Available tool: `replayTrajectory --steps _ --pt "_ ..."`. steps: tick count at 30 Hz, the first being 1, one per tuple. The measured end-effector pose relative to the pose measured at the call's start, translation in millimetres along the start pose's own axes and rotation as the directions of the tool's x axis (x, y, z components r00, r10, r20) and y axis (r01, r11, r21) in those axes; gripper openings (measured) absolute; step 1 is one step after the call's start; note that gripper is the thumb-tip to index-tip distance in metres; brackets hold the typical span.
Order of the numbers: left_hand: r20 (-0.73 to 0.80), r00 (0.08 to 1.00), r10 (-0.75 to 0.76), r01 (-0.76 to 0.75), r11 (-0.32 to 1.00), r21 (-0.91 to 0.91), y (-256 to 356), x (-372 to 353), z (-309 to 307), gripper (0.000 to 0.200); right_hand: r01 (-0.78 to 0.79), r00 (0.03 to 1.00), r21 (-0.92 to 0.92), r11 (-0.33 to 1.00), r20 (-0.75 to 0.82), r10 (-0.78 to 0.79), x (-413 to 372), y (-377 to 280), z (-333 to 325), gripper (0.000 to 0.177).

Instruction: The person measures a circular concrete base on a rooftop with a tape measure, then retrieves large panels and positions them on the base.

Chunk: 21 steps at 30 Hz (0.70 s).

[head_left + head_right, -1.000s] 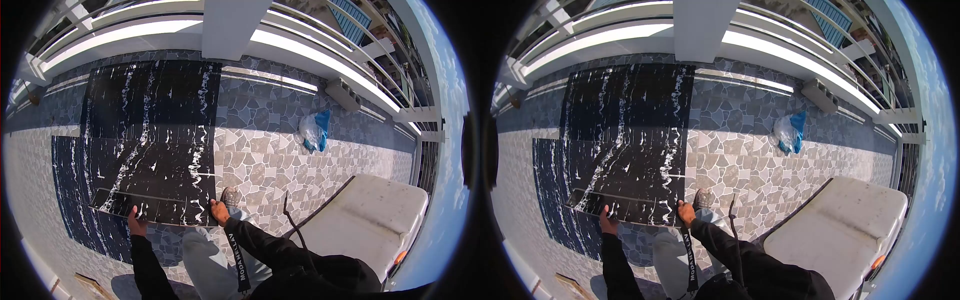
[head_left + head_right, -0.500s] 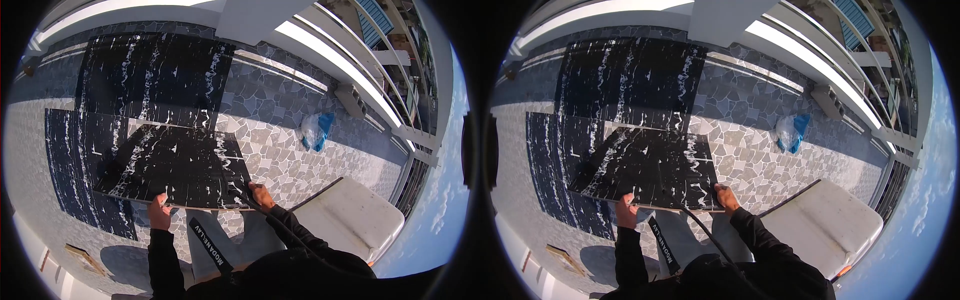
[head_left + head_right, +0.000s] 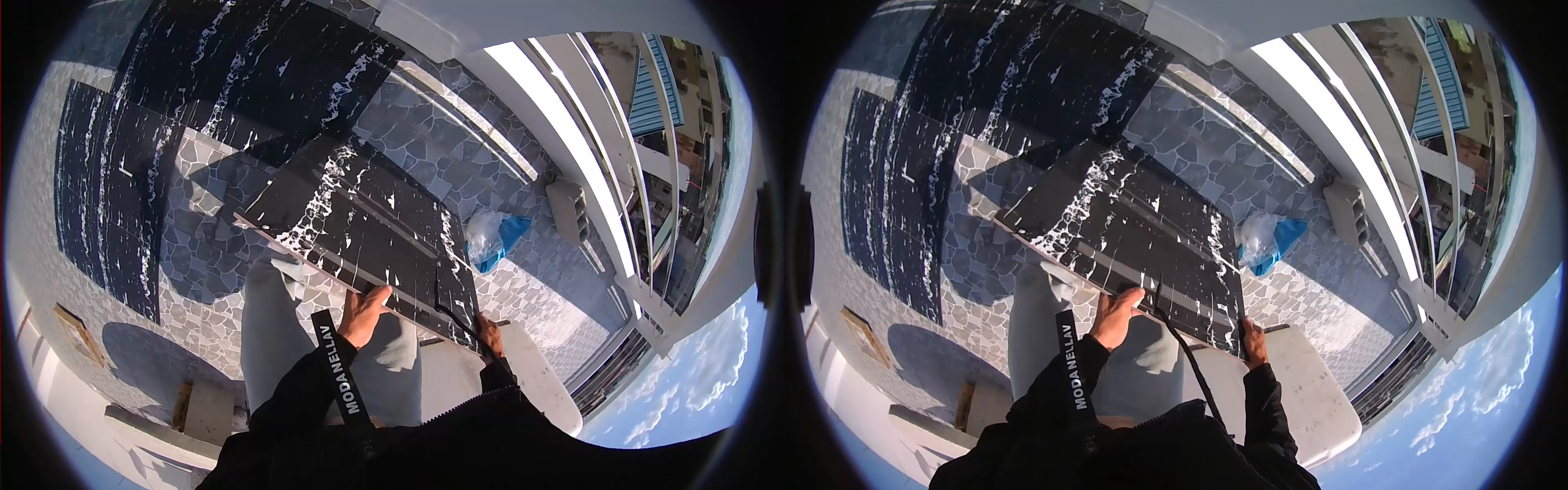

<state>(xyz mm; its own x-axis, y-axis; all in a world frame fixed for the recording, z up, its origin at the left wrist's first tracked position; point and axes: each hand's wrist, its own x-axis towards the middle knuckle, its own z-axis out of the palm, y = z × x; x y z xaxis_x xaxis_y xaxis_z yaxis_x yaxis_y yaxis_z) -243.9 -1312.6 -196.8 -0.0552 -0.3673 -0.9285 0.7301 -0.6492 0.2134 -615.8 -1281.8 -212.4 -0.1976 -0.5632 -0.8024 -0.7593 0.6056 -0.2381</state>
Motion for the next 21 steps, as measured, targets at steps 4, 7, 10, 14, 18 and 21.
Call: replayTrajectory --steps 4,7,10,14,18,21 --pt "0.026 1.000 -0.002 -0.001 0.996 0.089 -54 41 60 0.042 0.048 0.999 0.022 0.999 -0.026 -0.047 58 39 -46 0.058" --pt "0.013 0.998 -0.061 0.061 0.998 0.022 -57 48 95 0.048 -0.117 0.993 0.079 0.990 0.031 0.115 85 51 -70 0.056" --pt "0.002 0.999 -0.046 0.046 0.998 0.037 -83 67 107 0.047 -0.101 0.993 0.136 0.986 0.077 0.091 104 58 -84 0.055" --pt "0.070 0.994 0.085 -0.098 0.973 0.207 -100 76 126 0.045 -0.081 0.994 0.111 0.990 0.076 0.073 124 69 -98 0.055" --pt "0.012 0.999 0.031 -0.033 0.946 0.322 -119 68 132 0.043 -0.066 0.989 0.051 0.997 0.134 0.059 132 78 -114 0.055" --pt "0.061 0.995 0.084 -0.103 0.855 0.508 -138 65 133 0.046 -0.058 0.987 0.057 0.997 0.156 0.048 131 79 -115 0.054"
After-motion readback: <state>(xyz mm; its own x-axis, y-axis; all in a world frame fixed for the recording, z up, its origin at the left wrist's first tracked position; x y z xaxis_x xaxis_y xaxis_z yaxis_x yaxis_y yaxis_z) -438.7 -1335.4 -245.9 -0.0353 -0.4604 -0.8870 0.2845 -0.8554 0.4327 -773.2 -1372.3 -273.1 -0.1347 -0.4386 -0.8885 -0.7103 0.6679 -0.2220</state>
